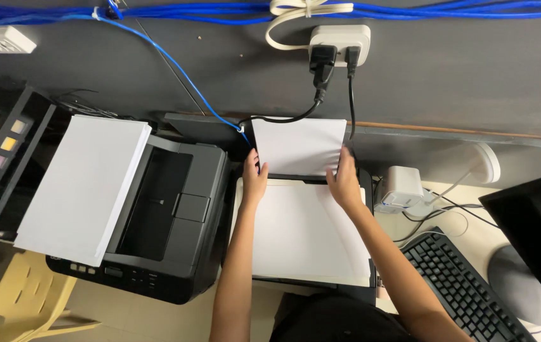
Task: The person organizes paper reams and sheets on a desk, placing them into a printer tray. Then, the person wipes a small blue fan with a red cloth.
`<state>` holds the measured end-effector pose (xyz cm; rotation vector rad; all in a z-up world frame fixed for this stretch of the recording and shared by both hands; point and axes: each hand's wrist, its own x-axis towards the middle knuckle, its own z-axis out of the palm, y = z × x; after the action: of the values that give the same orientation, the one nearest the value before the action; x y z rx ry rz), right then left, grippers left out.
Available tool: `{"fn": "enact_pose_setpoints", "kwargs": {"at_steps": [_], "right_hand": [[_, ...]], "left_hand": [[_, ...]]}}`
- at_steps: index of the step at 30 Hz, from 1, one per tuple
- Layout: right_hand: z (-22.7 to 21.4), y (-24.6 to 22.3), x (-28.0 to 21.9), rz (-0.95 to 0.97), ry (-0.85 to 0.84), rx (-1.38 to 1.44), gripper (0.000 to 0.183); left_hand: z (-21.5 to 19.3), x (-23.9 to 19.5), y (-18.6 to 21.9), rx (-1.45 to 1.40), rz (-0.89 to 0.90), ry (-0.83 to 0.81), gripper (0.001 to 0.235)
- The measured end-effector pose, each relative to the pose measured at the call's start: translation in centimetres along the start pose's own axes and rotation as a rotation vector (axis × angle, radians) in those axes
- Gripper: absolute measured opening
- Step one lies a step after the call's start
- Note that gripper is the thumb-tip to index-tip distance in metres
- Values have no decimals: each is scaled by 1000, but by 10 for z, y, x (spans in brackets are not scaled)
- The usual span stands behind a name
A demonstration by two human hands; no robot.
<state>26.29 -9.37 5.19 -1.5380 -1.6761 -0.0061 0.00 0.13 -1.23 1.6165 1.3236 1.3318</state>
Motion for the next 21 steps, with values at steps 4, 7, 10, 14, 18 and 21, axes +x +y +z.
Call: {"fn": "enact_pose_setpoints", "kwargs": {"at_steps": [4, 7, 10, 14, 18, 21], "right_hand": [[-10, -19, 7, 202, -213, 75, 88], [-18, -22, 6, 253, -295, -69, 87], [-17, -8, -3, 249, -290, -221, 52], [-37, -22, 0, 101, -294, -233, 20], [-44, -29, 9, 12, -317, -264, 22], [-33, -17, 9, 17, -229, -313, 17]], "left_hand": [[-4, -4, 8, 29, 25, -37, 60], [-11, -11, 10, 107, 58, -39, 56], [-17, -20, 33, 301, 60, -76, 44], [-23, -33, 58, 425, 158, -60, 25], [-29, -35, 68, 418, 229, -90, 15], [-32, -35, 65, 481, 216, -130, 10]]}}
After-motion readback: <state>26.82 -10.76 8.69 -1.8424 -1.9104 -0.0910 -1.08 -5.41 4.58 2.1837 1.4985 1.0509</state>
